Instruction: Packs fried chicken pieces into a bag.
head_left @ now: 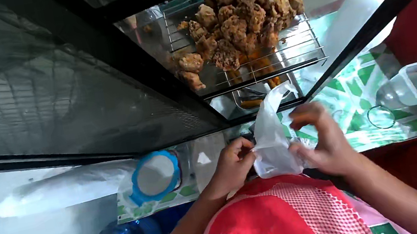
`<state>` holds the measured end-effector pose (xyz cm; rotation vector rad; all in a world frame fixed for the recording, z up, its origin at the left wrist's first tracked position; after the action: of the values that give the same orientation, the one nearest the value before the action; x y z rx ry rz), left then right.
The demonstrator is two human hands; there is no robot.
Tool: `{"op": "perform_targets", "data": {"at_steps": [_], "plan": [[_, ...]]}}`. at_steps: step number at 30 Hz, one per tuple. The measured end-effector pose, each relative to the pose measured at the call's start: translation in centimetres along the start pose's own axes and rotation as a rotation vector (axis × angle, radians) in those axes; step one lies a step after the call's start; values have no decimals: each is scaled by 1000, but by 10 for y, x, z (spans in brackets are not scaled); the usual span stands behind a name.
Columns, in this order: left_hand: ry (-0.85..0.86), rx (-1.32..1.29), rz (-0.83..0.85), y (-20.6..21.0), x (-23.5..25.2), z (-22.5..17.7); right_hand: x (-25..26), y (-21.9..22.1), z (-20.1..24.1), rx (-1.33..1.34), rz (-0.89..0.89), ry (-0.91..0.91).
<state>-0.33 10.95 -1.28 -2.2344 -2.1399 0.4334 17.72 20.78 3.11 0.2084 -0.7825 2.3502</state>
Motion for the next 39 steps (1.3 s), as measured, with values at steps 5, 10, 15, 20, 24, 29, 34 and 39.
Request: {"op": "perform_targets", "data": {"at_steps": [5, 10, 15, 20, 24, 29, 34, 39], "plan": [[-25, -68, -32, 0, 11, 4, 22, 45, 2, -416, 176, -127], [103, -543, 17, -6, 13, -2, 37, 46, -59, -515, 534, 417], [56, -173, 120, -13, 10, 1, 37, 48, -69, -480, 719, 571], [-424, 643, 106, -10, 14, 22, 30, 65, -72, -444, 814, 589], [-559, 741, 133, -22, 14, 36, 24, 67, -76, -311, 862, 570], [-328, 512, 157, -20, 12, 24, 27, 46, -95, -301, 791, 653], [-283, 499, 113, -23, 10, 21, 64, 12, -56, -70, 580, 351], [-309, 496, 117, -23, 7, 21, 133, -56, -5, -196, 190, 152]]}}
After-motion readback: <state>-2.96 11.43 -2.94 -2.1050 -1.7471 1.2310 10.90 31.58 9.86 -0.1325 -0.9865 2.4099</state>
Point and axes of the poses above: each hand's wrist, its own x-axis towards the middle knuckle, its own y-axis out of the palm, z = x × y, the point moved 8 cm from there along x, towards the middle knuckle, and after that the axes turned 11 degrees about z, right-handed, at the moved point
